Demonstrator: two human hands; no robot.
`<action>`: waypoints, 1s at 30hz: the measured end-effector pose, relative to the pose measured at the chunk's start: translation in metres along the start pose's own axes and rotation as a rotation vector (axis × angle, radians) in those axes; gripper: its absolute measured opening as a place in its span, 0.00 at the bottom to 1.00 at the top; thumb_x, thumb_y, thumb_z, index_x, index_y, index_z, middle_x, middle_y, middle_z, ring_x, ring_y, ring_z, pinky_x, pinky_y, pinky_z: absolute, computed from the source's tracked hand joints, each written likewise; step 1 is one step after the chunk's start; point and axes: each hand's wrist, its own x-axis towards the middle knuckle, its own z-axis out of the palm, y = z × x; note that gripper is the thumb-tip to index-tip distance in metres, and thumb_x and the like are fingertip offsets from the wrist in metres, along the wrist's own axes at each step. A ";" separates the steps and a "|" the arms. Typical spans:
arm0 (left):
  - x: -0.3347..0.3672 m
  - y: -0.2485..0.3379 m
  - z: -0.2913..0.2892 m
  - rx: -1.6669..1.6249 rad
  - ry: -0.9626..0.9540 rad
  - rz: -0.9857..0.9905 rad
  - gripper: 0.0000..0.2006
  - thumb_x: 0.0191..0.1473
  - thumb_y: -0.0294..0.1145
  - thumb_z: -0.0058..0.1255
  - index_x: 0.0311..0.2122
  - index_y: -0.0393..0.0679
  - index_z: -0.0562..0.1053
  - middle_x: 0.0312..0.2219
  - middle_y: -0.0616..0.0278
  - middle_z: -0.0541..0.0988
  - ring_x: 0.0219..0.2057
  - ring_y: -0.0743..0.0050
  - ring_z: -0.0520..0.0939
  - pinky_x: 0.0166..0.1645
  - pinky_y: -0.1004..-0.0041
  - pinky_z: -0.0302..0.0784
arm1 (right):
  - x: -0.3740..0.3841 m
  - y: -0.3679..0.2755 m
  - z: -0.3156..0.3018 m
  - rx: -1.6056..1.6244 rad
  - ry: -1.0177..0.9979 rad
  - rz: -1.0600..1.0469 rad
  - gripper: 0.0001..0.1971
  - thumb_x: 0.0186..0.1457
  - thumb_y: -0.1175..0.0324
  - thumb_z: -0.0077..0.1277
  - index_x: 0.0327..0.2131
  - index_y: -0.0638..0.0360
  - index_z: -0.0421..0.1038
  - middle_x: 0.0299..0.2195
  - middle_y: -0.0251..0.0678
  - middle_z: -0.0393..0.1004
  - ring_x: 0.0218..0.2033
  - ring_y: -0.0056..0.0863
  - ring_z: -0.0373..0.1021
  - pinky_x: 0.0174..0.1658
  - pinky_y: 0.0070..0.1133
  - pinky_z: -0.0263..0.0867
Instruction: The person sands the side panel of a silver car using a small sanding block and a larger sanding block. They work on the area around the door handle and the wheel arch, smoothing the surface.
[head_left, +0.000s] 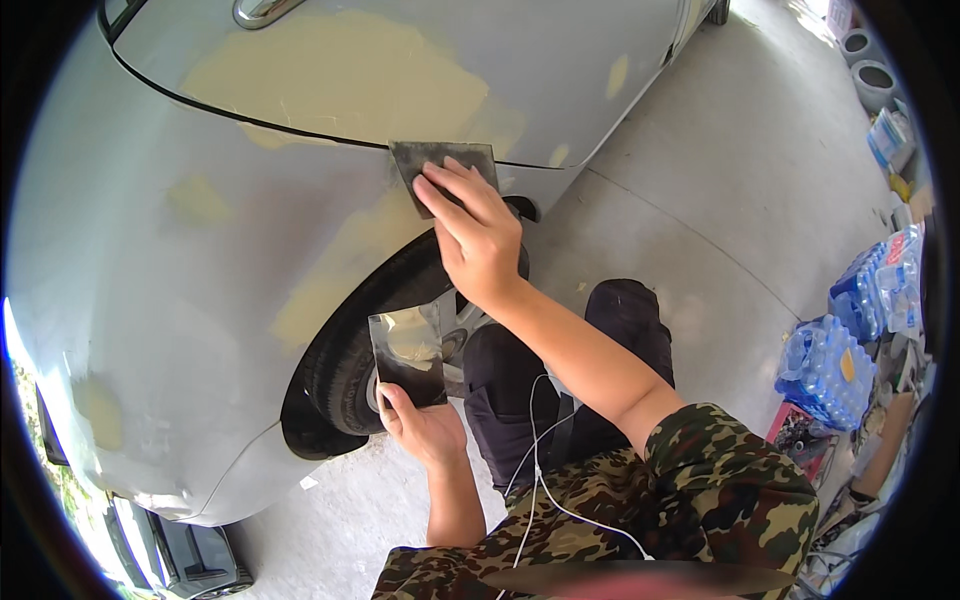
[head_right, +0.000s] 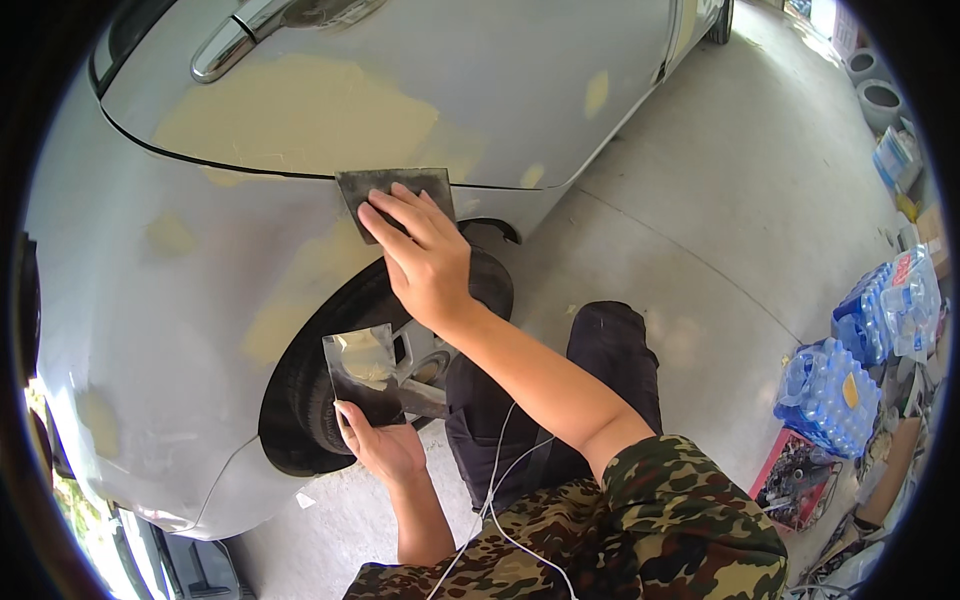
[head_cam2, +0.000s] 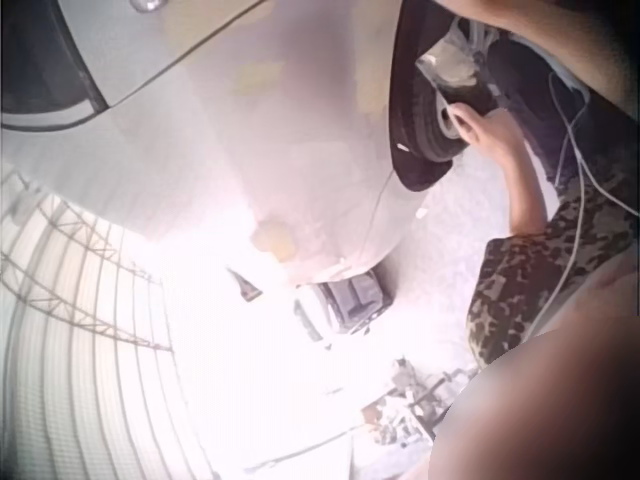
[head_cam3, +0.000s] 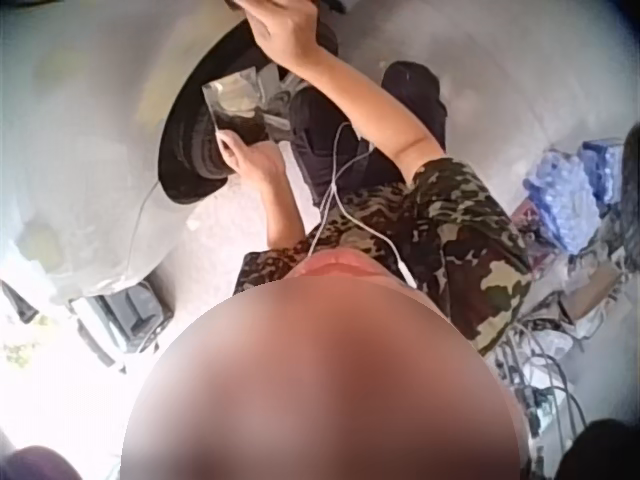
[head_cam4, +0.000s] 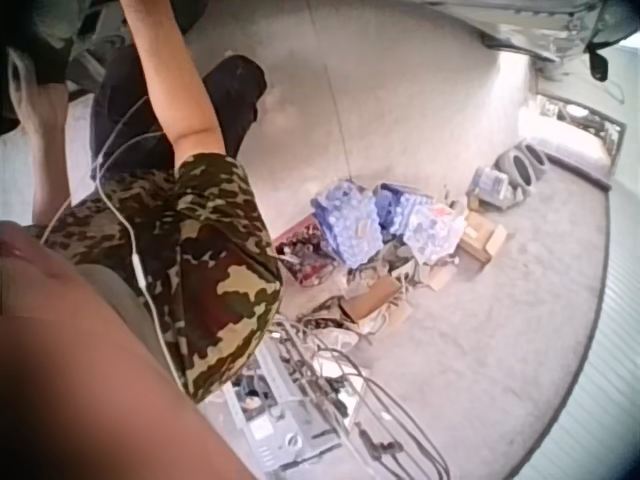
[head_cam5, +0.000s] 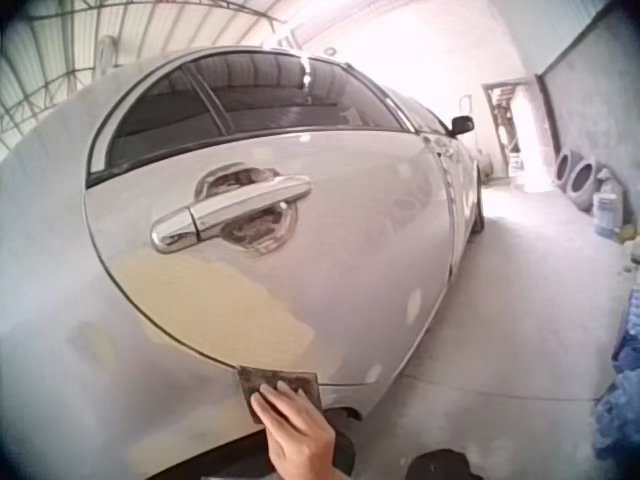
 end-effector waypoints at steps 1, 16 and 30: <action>0.000 0.000 0.000 -0.008 -0.003 0.001 0.20 0.76 0.44 0.44 0.60 0.38 0.71 0.56 0.57 0.78 0.55 0.64 0.79 0.61 0.61 0.76 | 0.001 0.003 -0.006 0.010 0.011 -0.019 0.21 0.52 0.83 0.60 0.50 0.55 0.83 0.50 0.37 0.83 0.55 0.45 0.79 0.58 0.41 0.76; -0.006 0.001 -0.004 -0.032 0.033 0.038 0.20 0.76 0.43 0.45 0.60 0.37 0.71 0.57 0.57 0.79 0.57 0.64 0.79 0.63 0.62 0.75 | -0.007 0.005 0.009 -0.014 -0.008 -0.066 0.22 0.52 0.83 0.62 0.50 0.52 0.83 0.50 0.34 0.82 0.54 0.44 0.78 0.59 0.43 0.75; 0.012 -0.031 0.047 -0.360 -0.272 -0.280 0.22 0.75 0.42 0.46 0.61 0.32 0.70 0.58 0.50 0.79 0.59 0.59 0.80 0.66 0.58 0.73 | 0.016 -0.017 -0.114 1.087 0.062 0.873 0.16 0.71 0.73 0.53 0.58 0.68 0.74 0.42 0.28 0.78 0.40 0.14 0.69 0.44 0.20 0.65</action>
